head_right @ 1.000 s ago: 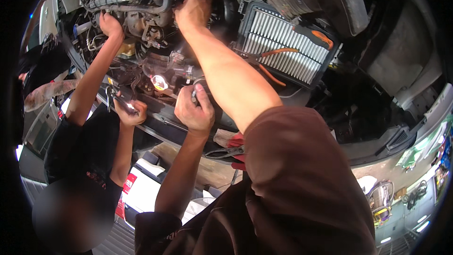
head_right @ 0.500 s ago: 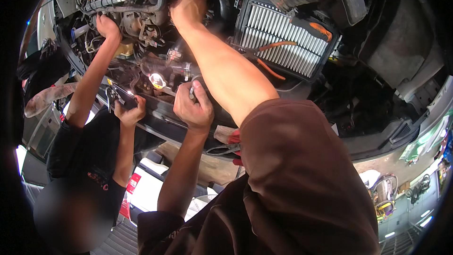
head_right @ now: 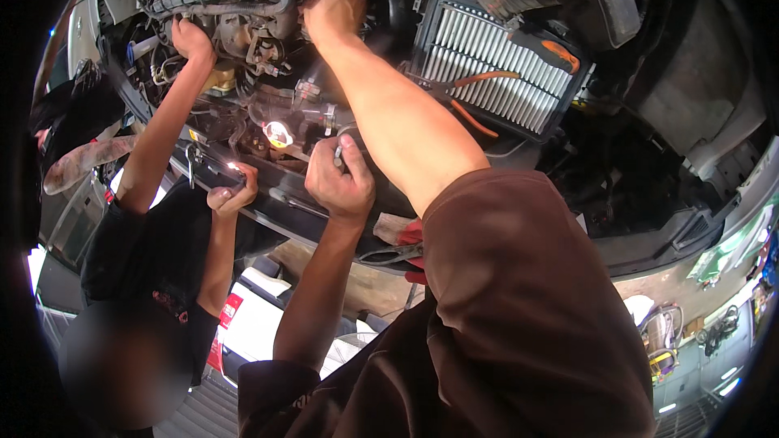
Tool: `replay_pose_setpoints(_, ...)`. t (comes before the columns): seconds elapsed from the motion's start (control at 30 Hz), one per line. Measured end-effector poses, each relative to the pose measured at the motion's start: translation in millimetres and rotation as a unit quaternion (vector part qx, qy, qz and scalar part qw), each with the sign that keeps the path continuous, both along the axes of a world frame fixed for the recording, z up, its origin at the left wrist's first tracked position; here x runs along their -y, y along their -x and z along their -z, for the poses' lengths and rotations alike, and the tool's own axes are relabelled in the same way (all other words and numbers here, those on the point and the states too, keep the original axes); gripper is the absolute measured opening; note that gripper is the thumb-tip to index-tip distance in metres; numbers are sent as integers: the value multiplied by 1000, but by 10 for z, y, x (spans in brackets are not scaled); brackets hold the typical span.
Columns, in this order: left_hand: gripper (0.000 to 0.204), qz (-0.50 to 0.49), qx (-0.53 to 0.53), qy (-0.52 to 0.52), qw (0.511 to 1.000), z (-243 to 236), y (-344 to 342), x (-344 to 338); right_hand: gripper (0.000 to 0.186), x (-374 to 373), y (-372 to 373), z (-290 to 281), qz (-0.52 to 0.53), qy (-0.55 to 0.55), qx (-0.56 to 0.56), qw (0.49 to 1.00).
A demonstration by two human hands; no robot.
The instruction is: The person works on a car engine by removing and replacing components using a wrench and pliers.
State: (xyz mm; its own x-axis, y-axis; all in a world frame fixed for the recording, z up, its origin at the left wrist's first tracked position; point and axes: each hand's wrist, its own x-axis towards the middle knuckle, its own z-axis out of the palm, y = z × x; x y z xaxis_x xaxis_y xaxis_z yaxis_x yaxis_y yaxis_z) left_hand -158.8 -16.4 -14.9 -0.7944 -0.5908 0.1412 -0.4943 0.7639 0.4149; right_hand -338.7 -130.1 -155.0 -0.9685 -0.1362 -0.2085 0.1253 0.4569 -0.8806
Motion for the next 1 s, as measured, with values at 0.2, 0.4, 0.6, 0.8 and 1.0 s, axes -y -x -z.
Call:
replay_pose_setpoints(0.2,16,3,-4,0,1000,39,-5,17,34,5,53,30,5,8,17,1000)
replay_pose_setpoints(0.4,13,16,-3,20,1000,27,-25,26,36,-4,0,-35,15,-24,-43,999)
replay_pose_setpoints(0.6,15,15,0,1,1000,12,7,9,35,-54,29,41,-18,-15,-36,999)
replay_pose_setpoints(0.8,16,-1,15,-19,1000,-23,-34,-11,38,-56,-31,13,7,-36,-103,994)
replay_pose_setpoints(1.0,14,15,-14,-6,1000,18,-10,40,30,-29,108,-37,-29,-13,-4,999)
